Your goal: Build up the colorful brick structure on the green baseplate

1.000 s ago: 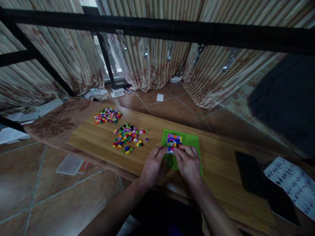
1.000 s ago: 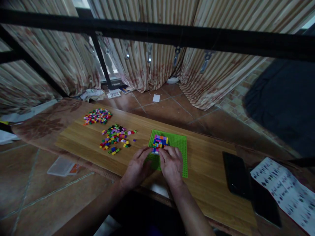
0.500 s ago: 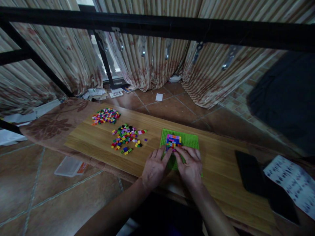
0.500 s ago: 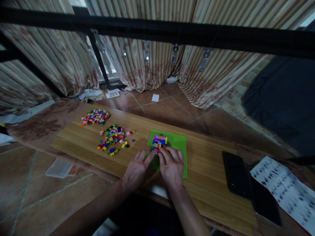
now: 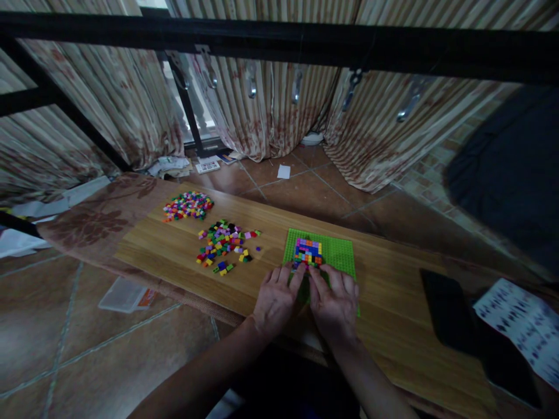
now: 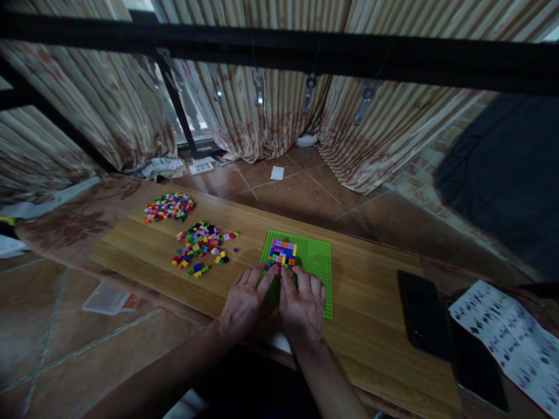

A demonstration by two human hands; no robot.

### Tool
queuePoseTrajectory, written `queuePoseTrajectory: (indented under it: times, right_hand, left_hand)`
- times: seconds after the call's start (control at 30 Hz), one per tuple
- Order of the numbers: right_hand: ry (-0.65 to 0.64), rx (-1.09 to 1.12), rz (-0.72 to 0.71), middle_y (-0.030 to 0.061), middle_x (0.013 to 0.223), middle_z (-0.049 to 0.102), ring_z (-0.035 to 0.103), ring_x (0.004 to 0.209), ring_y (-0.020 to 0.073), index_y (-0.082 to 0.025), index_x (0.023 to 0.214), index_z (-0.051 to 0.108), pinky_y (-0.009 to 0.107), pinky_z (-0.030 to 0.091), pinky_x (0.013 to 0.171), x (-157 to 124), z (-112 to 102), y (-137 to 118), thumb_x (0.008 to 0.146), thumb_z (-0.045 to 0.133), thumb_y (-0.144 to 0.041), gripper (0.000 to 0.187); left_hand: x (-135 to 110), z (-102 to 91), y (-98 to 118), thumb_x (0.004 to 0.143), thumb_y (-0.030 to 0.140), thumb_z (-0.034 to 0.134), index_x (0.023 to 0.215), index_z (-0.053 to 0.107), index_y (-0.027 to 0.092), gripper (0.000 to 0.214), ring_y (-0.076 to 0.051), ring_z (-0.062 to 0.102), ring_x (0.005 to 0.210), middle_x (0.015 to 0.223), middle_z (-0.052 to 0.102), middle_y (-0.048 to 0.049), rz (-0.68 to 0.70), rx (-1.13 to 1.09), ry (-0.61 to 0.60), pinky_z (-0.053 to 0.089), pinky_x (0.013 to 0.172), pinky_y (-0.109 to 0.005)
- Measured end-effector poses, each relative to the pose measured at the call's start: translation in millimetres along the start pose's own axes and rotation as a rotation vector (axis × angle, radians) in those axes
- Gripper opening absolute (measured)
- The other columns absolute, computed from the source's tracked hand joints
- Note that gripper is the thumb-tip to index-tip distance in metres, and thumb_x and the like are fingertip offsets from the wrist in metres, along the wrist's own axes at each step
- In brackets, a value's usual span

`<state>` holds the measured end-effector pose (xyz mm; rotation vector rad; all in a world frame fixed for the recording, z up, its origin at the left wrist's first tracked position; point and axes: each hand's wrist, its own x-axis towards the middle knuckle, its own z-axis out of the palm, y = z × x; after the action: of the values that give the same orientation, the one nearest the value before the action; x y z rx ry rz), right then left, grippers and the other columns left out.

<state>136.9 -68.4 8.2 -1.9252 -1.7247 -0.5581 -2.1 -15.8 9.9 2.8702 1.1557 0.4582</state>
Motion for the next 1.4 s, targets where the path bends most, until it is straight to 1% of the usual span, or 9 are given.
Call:
queuePoseTrajectory:
  times: [0.13, 0.27, 0.4, 0.5, 0.63, 0.8, 1.0, 1.2, 1.4]
  right_hand:
    - [-0.022, -0.057, -0.042, 0.0077, 0.104, 0.067, 0.050, 0.088, 0.0220, -0.022, 0.108, 0.068, 0.035, 0.034, 0.075, 1, -1, 1, 0.091, 0.055, -0.025, 0.022]
    - [-0.051, -0.083, -0.089, 0.0096, 0.113, 0.065, 0.052, 0.092, 0.0241, -0.022, 0.111, 0.066, 0.039, 0.035, 0.079, 3, 0, 3, 0.091, 0.053, -0.025, 0.025]
    - [-0.079, -0.083, -0.121, 0.0128, 0.125, 0.061, 0.052, 0.102, 0.0282, -0.020, 0.121, 0.061, 0.045, 0.037, 0.087, 3, 2, 3, 0.090, 0.050, -0.020, 0.033]
    - [-0.096, -0.049, -0.151, 0.0150, 0.133, 0.056, 0.050, 0.115, 0.0326, -0.017, 0.128, 0.056, 0.052, 0.034, 0.096, 0, 5, 3, 0.089, 0.044, -0.015, 0.040]
    - [-0.131, -0.009, -0.171, 0.0168, 0.140, 0.050, 0.043, 0.128, 0.0351, -0.014, 0.143, 0.039, 0.059, 0.027, 0.104, -5, 9, 4, 0.088, 0.037, -0.009, 0.055]
    - [-0.147, 0.019, -0.201, 0.0181, 0.141, 0.048, 0.041, 0.132, 0.0335, -0.011, 0.149, 0.025, 0.058, 0.028, 0.107, -8, 15, 6, 0.088, 0.035, -0.008, 0.062]
    - [-0.145, 0.017, -0.208, 0.0196, 0.136, 0.052, 0.048, 0.122, 0.0321, -0.008, 0.147, 0.029, 0.055, 0.036, 0.103, -7, 21, 10, 0.087, 0.034, -0.007, 0.060]
    - [-0.128, 0.049, -0.218, 0.0193, 0.133, 0.054, 0.049, 0.119, 0.0321, -0.010, 0.144, 0.036, 0.054, 0.040, 0.099, -7, 26, 12, 0.088, 0.033, -0.009, 0.056]
    - [-0.142, 0.064, -0.197, 0.0174, 0.135, 0.054, 0.046, 0.122, 0.0311, -0.009, 0.145, 0.034, 0.051, 0.039, 0.100, -5, 19, 9, 0.087, 0.036, -0.007, 0.058]
  left_hand:
    - [2, 1.1, 3, 0.093, 0.019, 0.045, 0.137, 0.043, 0.017, 0.045, -0.025, 0.056, 0.103, 0.119, 0.058, -0.0144, -0.012, 0.053, 0.010, 0.046, 0.092, -0.044]
    - [3, -0.3, 6, 0.093, 0.019, 0.042, 0.136, 0.045, 0.019, 0.043, -0.026, 0.054, 0.110, 0.125, 0.055, -0.0139, -0.035, 0.059, 0.022, 0.040, 0.100, -0.050]
    - [4, 0.9, 8, 0.094, 0.021, 0.040, 0.136, 0.045, 0.019, 0.042, -0.026, 0.053, 0.113, 0.130, 0.053, -0.0138, -0.049, 0.065, 0.022, 0.039, 0.102, -0.053]
    - [6, 3.3, 9, 0.095, 0.022, 0.036, 0.137, 0.045, 0.017, 0.042, -0.028, 0.046, 0.124, 0.138, 0.049, -0.0137, -0.025, 0.099, 0.045, 0.035, 0.106, -0.055]
    - [10, 5.3, 7, 0.097, 0.023, 0.030, 0.138, 0.043, 0.013, 0.045, -0.027, 0.035, 0.136, 0.144, 0.044, -0.0121, 0.045, 0.128, 0.046, 0.032, 0.110, -0.053]
    - [12, 8.9, 2, 0.097, 0.022, 0.028, 0.138, 0.044, 0.012, 0.045, -0.026, 0.036, 0.136, 0.144, 0.046, -0.0101, 0.086, 0.094, 0.043, 0.029, 0.112, -0.048]
    - [14, 15.4, -2, 0.094, 0.021, 0.034, 0.141, 0.039, 0.011, 0.049, -0.025, 0.038, 0.134, 0.142, 0.048, -0.0128, 0.092, 0.040, 0.005, 0.030, 0.112, -0.045]
    - [14, 17.3, -2, 0.092, 0.018, 0.034, 0.141, 0.039, 0.012, 0.049, -0.025, 0.038, 0.135, 0.142, 0.048, -0.0124, 0.088, 0.023, 0.010, 0.029, 0.113, -0.045]
    - [14, 14.4, 0, 0.091, 0.015, 0.036, 0.141, 0.039, 0.010, 0.051, -0.026, 0.037, 0.136, 0.143, 0.047, -0.0140, 0.065, 0.018, -0.014, 0.031, 0.112, -0.046]
